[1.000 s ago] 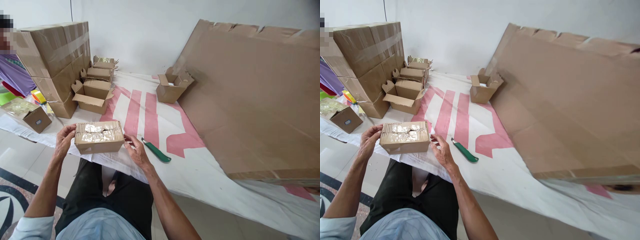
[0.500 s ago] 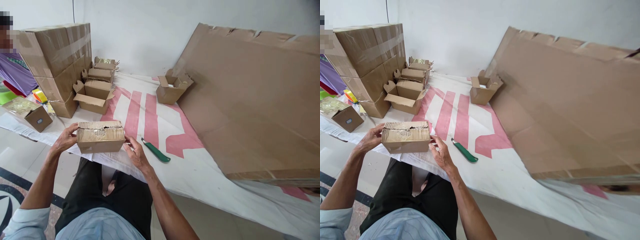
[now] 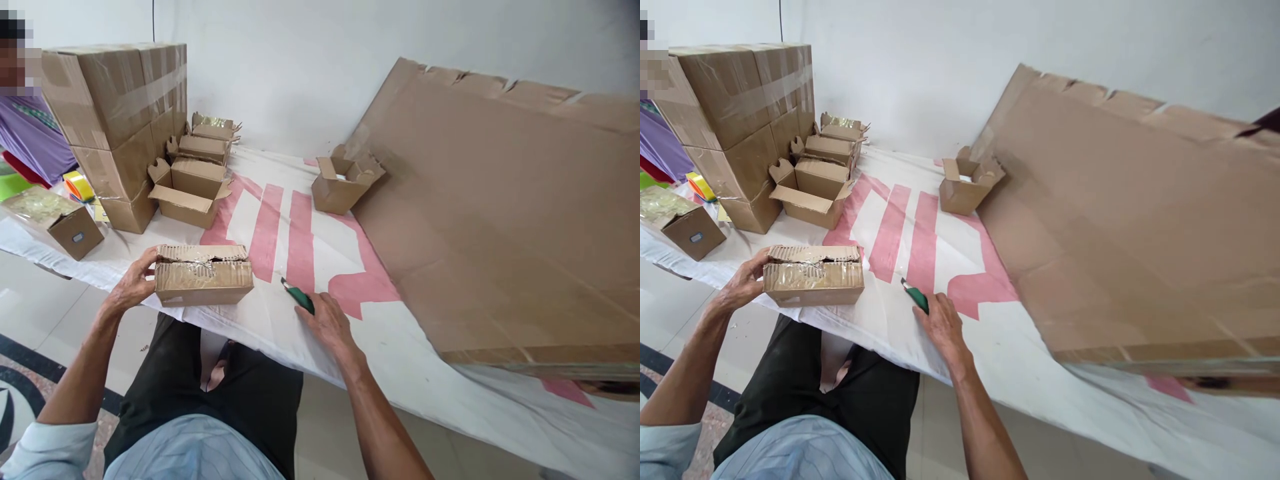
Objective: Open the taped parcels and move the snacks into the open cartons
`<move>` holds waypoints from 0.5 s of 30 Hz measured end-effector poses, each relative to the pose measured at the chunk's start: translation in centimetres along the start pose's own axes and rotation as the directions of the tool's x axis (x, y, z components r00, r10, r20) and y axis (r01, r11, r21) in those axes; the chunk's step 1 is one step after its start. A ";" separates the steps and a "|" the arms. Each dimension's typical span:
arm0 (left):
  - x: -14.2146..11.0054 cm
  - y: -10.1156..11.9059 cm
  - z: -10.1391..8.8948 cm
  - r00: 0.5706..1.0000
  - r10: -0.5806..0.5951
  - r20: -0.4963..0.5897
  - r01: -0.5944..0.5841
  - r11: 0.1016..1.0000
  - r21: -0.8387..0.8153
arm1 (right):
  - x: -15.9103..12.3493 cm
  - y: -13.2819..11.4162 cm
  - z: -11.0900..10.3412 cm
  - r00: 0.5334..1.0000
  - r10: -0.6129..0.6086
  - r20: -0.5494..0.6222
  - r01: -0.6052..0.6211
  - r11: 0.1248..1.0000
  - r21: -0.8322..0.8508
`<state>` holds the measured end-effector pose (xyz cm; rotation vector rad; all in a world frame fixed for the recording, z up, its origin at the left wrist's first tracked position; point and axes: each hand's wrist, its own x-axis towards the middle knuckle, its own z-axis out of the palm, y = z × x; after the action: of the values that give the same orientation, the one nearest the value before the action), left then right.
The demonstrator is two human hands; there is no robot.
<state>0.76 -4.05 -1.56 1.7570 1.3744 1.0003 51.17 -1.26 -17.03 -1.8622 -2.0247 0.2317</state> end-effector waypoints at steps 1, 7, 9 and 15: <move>0.0 0.0 0.1 1.000 0.004 -0.003 -0.004 1.000 -0.010 | -0.2 -0.1 0.0 1.000 0.003 0.008 -0.003 1.000 -0.002; -0.6 -0.7 0.7 0.998 0.007 -0.061 -0.009 0.999 -0.037 | 1.2 -4.0 -3.2 0.981 0.158 -0.108 -0.114 0.936 0.333; -0.8 -0.8 0.8 0.998 0.006 -0.070 -0.008 0.999 -0.037 | 2.3 -6.6 -5.7 0.986 0.149 -0.078 -0.082 0.831 0.551; -1.1 -0.3 1.0 0.998 0.021 -0.066 -0.021 1.000 0.005 | 4.7 -17.3 -13.5 0.927 -0.368 0.078 0.202 0.663 0.721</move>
<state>1.35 -5.12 -2.44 1.7593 1.4026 1.0754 40.11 -0.32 2.47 -1.0468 -1.9245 1.0073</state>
